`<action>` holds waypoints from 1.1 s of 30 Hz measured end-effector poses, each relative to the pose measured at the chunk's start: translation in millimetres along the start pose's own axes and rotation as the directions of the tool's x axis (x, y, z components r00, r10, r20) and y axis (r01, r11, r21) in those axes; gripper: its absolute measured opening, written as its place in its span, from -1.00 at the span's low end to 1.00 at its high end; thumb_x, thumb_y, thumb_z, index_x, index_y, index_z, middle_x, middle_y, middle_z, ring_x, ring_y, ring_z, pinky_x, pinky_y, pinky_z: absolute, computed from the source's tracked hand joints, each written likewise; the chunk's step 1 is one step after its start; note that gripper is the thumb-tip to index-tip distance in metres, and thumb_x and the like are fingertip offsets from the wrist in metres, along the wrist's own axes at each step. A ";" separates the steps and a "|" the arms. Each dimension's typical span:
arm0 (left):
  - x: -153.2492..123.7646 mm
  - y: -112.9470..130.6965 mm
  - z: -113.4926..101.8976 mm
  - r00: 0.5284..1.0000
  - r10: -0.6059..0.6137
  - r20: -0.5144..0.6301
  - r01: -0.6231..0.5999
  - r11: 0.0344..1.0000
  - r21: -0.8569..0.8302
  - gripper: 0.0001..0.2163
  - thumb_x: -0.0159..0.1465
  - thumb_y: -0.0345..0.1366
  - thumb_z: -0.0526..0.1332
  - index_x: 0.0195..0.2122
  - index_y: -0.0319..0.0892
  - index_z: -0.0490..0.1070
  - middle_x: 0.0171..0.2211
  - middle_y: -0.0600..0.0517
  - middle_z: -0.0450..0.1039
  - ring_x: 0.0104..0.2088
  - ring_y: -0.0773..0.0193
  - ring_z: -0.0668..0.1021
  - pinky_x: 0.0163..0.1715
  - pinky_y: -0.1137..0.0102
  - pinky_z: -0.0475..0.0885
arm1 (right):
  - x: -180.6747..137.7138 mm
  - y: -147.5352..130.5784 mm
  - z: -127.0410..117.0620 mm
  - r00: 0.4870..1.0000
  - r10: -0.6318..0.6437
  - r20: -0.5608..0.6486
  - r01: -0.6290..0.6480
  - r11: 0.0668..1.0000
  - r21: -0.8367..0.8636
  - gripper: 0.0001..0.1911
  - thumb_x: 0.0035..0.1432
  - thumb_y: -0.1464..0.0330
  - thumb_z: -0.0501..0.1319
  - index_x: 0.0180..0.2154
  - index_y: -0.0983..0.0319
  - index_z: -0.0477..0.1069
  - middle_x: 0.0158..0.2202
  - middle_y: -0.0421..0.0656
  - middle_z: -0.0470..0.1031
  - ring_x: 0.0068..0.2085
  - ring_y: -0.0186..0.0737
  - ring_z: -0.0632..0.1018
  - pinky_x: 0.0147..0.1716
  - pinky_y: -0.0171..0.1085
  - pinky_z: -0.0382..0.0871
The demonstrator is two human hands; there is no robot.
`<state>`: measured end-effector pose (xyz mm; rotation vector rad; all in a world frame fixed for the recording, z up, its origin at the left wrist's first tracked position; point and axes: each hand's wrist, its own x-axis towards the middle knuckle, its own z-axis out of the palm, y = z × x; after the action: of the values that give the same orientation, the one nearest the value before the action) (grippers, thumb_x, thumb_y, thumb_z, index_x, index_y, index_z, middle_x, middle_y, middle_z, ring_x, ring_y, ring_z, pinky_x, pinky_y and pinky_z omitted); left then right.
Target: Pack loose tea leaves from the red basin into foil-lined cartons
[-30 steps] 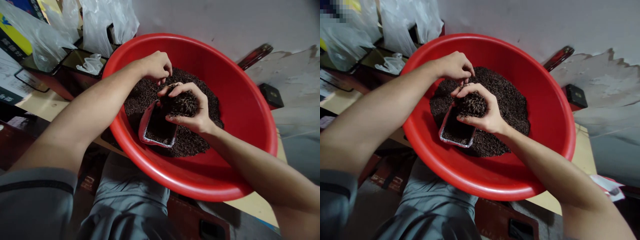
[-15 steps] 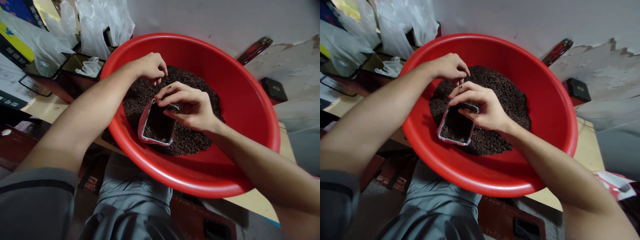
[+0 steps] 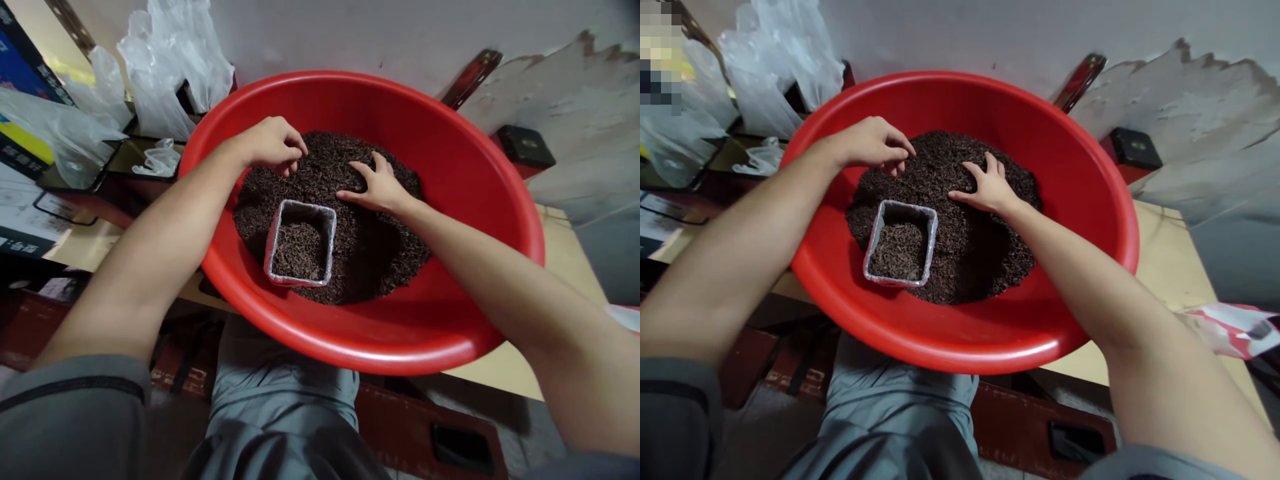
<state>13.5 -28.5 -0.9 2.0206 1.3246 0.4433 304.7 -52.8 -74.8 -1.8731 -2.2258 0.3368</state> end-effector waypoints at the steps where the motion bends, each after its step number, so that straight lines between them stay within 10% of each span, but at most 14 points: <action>1: 0.5 -0.7 0.1 1.000 0.004 0.006 -0.004 1.000 0.004 -0.71 0.27 -0.26 0.31 -0.02 -0.15 0.67 -0.34 -0.09 0.66 -0.21 0.05 0.71 -0.11 0.17 0.61 | -0.7 -1.5 1.0 1.000 -0.012 -0.007 0.012 0.999 -0.029 -0.04 0.09 -0.17 0.38 0.38 0.18 0.31 0.50 0.15 0.01 0.49 0.52 0.07 0.41 0.39 0.05; 5: 0.3 -0.9 1.6 1.000 0.014 0.021 -0.014 1.000 0.022 -0.70 0.27 -0.22 0.33 -0.02 -0.18 0.67 -0.35 -0.11 0.65 -0.23 0.05 0.71 -0.13 0.16 0.62 | -4.3 -15.2 -4.5 0.999 -0.025 0.040 0.030 0.990 -0.141 -0.23 0.15 -0.09 0.36 0.24 0.21 0.43 0.31 0.19 0.29 0.34 0.41 0.35 0.38 0.32 0.15; 10: -2.6 2.8 3.3 0.999 -0.002 0.039 0.000 0.999 0.049 -0.69 0.29 -0.23 0.32 0.01 -0.21 0.66 -0.36 -0.11 0.64 -0.26 0.07 0.71 -0.16 0.19 0.62 | -7.7 -30.3 -8.4 0.980 0.014 0.201 0.023 0.983 -0.182 0.00 -0.06 -0.11 0.50 0.32 0.16 0.35 0.29 0.19 0.30 0.24 0.42 0.44 0.24 0.27 0.35; 22: -5.1 7.2 -4.0 0.992 -0.084 0.089 0.076 0.992 0.098 -0.64 0.29 -0.35 0.27 0.10 -0.26 0.61 -0.25 -0.16 0.68 -0.25 0.13 0.71 -0.23 0.32 0.56 | -8.8 -38.6 -7.2 0.989 0.047 -0.137 -0.032 0.994 0.103 -0.50 -0.03 0.38 0.41 0.02 0.15 0.54 0.01 -0.05 0.51 0.04 0.05 0.54 0.12 0.01 0.48; 27: -0.1 -0.5 -7.6 0.968 -0.176 0.176 0.152 0.978 0.144 -0.60 0.31 -0.27 0.29 0.17 -0.17 0.58 -0.16 -0.11 0.69 -0.17 0.14 0.71 -0.21 0.40 0.54 | -9.7 -58.8 -23.0 0.943 0.246 -0.225 -0.008 0.690 0.724 -0.49 0.00 0.29 0.36 0.03 0.12 0.40 -0.23 -0.19 0.52 -0.19 -0.11 0.58 -0.20 -0.05 0.59; 33: -0.9 0.1 -4.7 0.889 -0.319 0.328 0.264 0.944 0.199 -0.52 0.45 0.01 0.13 0.26 -0.13 0.48 -0.13 -0.12 0.68 -0.01 0.02 0.69 -0.05 0.32 0.54 | -64.8 -112.7 -31.0 0.930 0.157 -0.332 0.243 0.415 0.877 -0.44 0.07 0.03 0.37 0.06 -0.01 0.29 -0.14 -0.24 0.52 -0.11 -0.18 0.59 -0.13 -0.09 0.62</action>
<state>10.4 -27.7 2.6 1.8603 1.4283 -0.1627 219.5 -134.1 -11.6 -1.0917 -1.3019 0.8939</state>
